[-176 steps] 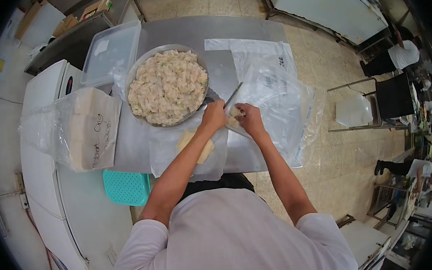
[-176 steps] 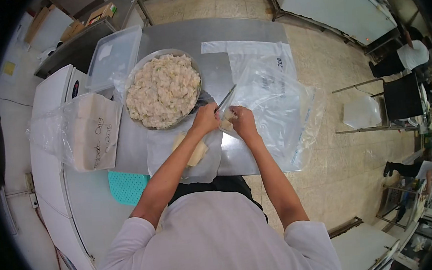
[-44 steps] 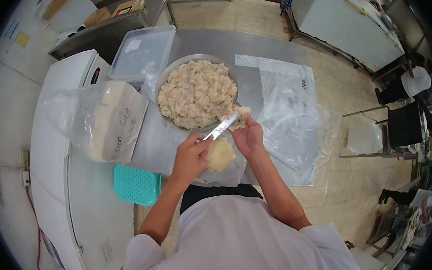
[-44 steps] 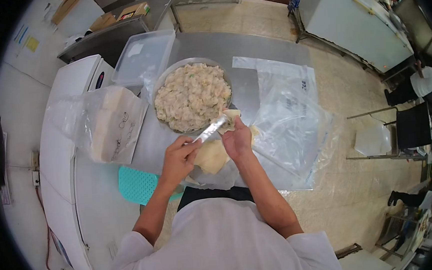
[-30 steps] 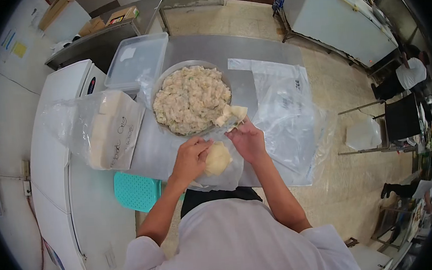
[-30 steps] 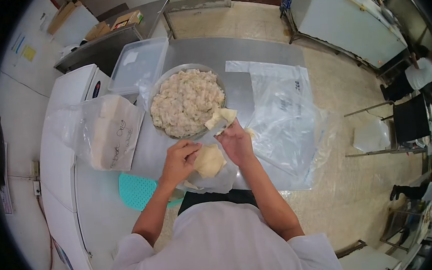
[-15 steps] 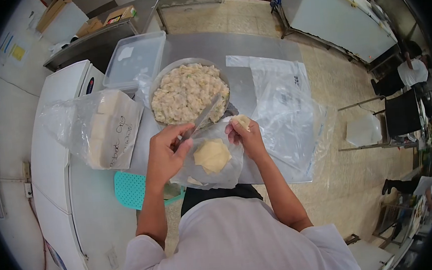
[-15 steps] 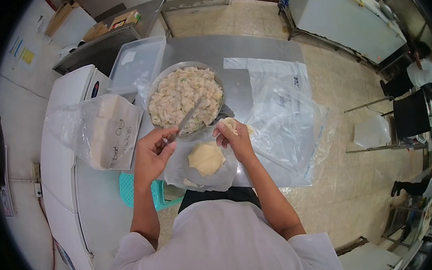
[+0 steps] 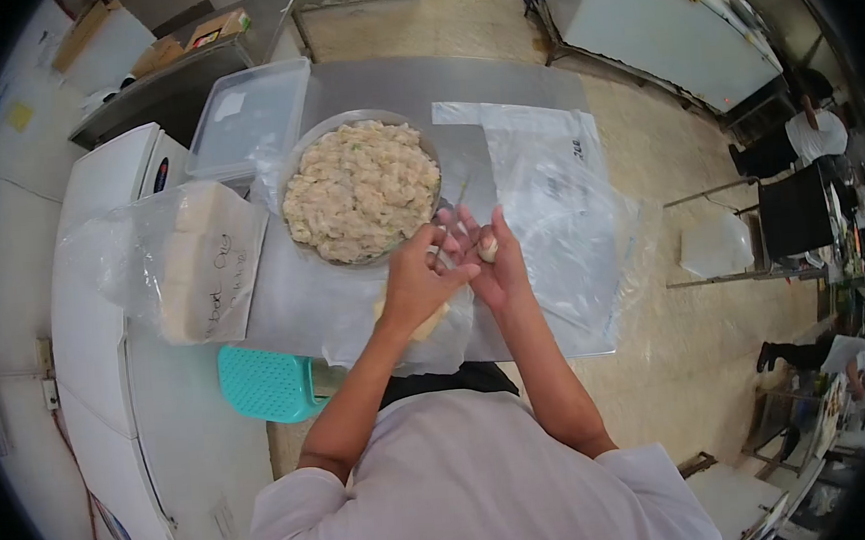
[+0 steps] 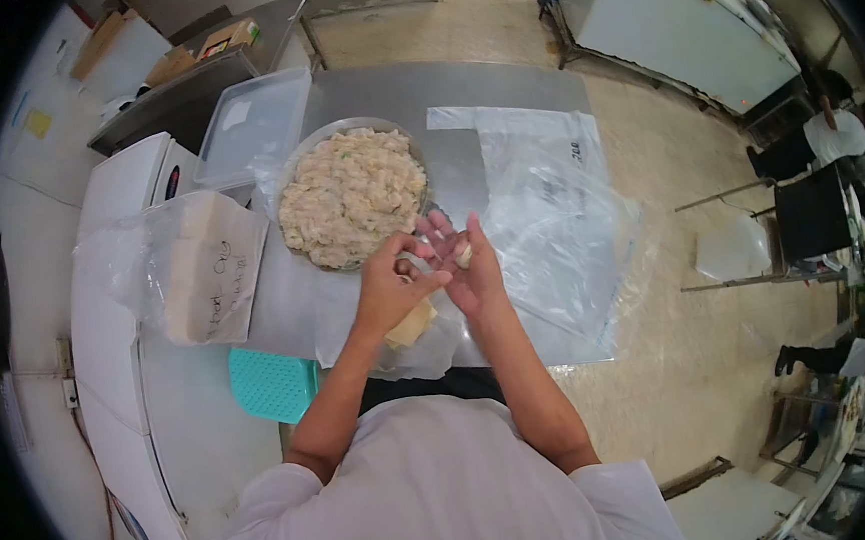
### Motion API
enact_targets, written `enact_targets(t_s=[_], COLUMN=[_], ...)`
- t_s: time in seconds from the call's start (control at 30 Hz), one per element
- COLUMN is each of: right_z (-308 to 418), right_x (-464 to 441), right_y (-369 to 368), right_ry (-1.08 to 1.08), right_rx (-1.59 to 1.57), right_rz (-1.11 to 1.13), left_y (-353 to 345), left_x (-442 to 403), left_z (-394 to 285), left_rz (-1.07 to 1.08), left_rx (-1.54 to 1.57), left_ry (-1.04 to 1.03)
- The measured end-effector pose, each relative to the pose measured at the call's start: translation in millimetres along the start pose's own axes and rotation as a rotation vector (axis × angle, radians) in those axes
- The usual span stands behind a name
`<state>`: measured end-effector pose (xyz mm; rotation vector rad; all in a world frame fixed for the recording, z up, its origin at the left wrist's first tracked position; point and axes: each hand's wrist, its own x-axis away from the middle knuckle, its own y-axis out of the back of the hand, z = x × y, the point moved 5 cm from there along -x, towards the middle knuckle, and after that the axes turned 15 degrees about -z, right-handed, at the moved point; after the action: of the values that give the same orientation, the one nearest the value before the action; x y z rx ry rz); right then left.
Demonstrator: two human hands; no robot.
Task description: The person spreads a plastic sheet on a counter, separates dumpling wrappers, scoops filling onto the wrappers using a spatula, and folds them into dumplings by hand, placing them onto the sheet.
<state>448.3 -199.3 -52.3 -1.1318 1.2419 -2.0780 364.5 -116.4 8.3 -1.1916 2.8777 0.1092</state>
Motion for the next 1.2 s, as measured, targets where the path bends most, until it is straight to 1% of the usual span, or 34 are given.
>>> enact_targets(t_s=[0.07, 0.1, 0.17, 0.23, 0.27, 0.33, 0.37, 0.43, 0.47, 0.5, 0.53, 0.57, 0.63, 0.67, 0.7, 0.73, 0.97, 1.03, 1.07, 1.13, 1.2], right_z=[28.1, 44.6, 79.7, 111.9, 117.1, 121.1, 124.6, 116.8, 115.6, 118.4, 114.1, 112.3, 101.4, 97.9, 95.6, 95.2, 98.3, 98.6, 97.4, 99.2, 98.9], right_x=[3.4, -0.1, -4.6, 1.8, 0.7, -5.0, -8.2, -19.9, -28.5, -37.5, -38.2, -34.6, -30.3, -32.4, -32.9, -34.2, -48.3, -55.8, -57.7, -57.7, -57.6], right_y=[6.6, 27.1, 68.0, 86.7, 92.1, 102.4, 107.3, 123.4, 137.1, 131.9, 122.0, 108.4, 83.6, 80.9, 75.6, 75.6, 102.5, 113.8, 116.2, 117.6, 120.0], right_ry=[0.235, 0.278, 0.319, 0.575, 0.574, 0.479, 0.478, 0.226, 0.225, 0.589, 0.970, 0.969, 0.994, 0.993, 0.972, 0.948, 0.819, 0.706, 0.703, 0.807, 0.831], right_rx=[0.039, 0.063, 0.091, 0.635, 0.636, 1.010, 1.013, 1.224, 1.226, 1.604, 1.946, 1.948, 1.990, 1.991, 1.900, 1.808, 1.684, 1.553, 1.554, 1.552, 1.569], right_rz=[-0.330, -0.376, -0.425, -0.633, -0.633, -0.656, -0.653, -0.601, -0.600, -0.393, -0.135, -0.133, -0.015, -0.010, -0.014, -0.018, -0.099, -0.143, -0.142, -0.156, -0.158], left_y=[14.9, 20.5, 38.4, 53.5, 60.9, 72.5, 76.1, 80.7, 82.5, 84.0, 84.9, 84.8, 83.5, 83.2, 83.6, 84.1, 92.0, 94.7, 96.1, 97.3, 98.9], left_x=[-0.1, 1.2, 1.1, 3.7, 5.1, 8.7, 10.8, 15.9, 17.8, 19.1, 20.2, 21.2, 24.3, 25.3, 26.0, 27.0, 33.1, 34.7, 35.7, 36.6, 36.3], left_z=[10.4, 13.5, 15.9, 22.0, 24.9, 30.6, 33.0, 34.9, 35.6, 38.3, 42.3, 43.3, 44.3, 44.4, 44.5, 44.4, 43.7, 45.2, 46.3, 48.9, 52.4], left_rz=[-0.010, -0.003, -0.105, -0.120, -0.137, -0.138, -0.141, -0.153, -0.160, -0.161, -0.160, -0.160, -0.166, -0.170, -0.175, -0.175, -0.199, -0.209, -0.214, -0.214, -0.214], left_rx=[-0.172, -0.167, -0.119, -0.164, -0.211, -0.244, -0.277, -0.282, -0.286, -0.285, -0.289, -0.292, -0.272, -0.253, -0.253, -0.257, -0.294, -0.297, -0.299, -0.299, -0.299], left_ry=[0.102, 0.111, 0.075, 0.076, 0.071, 0.079, 0.088, 0.109, 0.127, 0.128, 0.119, 0.110, 0.123, 0.134, 0.135, 0.129, 0.120, 0.130, 0.139, 0.135, 0.129])
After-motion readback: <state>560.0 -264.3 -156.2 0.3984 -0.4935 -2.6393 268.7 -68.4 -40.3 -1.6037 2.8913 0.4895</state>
